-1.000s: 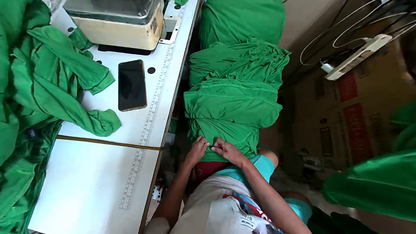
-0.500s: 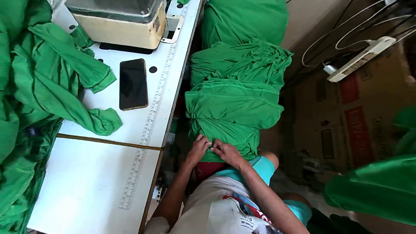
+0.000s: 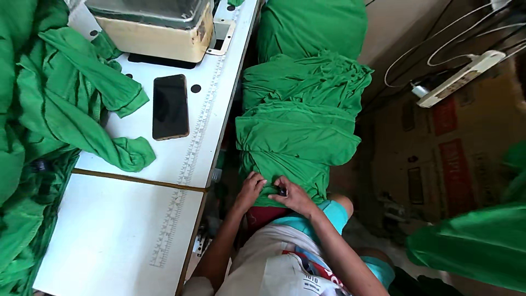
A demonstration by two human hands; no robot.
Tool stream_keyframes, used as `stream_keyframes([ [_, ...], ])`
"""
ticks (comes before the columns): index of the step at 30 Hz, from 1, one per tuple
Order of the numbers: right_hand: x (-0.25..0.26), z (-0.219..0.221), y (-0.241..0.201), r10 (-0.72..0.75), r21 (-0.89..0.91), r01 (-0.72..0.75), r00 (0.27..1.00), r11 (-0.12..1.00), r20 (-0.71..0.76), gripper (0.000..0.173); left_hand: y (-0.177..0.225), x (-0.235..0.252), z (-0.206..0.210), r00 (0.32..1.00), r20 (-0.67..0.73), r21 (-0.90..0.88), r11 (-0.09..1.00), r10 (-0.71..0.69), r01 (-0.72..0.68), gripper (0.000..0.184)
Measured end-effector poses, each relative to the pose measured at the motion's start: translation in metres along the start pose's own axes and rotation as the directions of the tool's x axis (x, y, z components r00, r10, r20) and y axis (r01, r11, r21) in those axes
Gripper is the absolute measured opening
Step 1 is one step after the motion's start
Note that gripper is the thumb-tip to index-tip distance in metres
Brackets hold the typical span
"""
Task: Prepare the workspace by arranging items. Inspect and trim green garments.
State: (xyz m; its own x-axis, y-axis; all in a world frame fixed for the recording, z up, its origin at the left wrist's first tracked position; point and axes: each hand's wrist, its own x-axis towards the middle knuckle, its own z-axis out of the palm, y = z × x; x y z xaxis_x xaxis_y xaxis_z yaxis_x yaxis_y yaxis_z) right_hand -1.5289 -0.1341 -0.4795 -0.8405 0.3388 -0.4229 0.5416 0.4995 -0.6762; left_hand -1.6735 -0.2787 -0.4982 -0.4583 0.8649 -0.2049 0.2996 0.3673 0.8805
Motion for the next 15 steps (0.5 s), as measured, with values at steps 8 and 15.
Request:
stream_keyframes([
  [8, -0.007, -0.003, 0.007, -0.032, 0.174, 0.074, 0.972, 0.982, -0.232, 0.018, 0.037, -0.034, 0.007, 0.979, -0.142, -0.13, 0.984, -0.144, 0.125, 0.047],
  [15, -0.018, 0.002, -0.022, -0.03, 0.387, 0.228, 0.89, 0.893, -0.455, 0.007, 0.046, -0.038, 0.036, 0.962, 0.146, -0.88, 0.413, -0.232, 0.233, 0.052],
])
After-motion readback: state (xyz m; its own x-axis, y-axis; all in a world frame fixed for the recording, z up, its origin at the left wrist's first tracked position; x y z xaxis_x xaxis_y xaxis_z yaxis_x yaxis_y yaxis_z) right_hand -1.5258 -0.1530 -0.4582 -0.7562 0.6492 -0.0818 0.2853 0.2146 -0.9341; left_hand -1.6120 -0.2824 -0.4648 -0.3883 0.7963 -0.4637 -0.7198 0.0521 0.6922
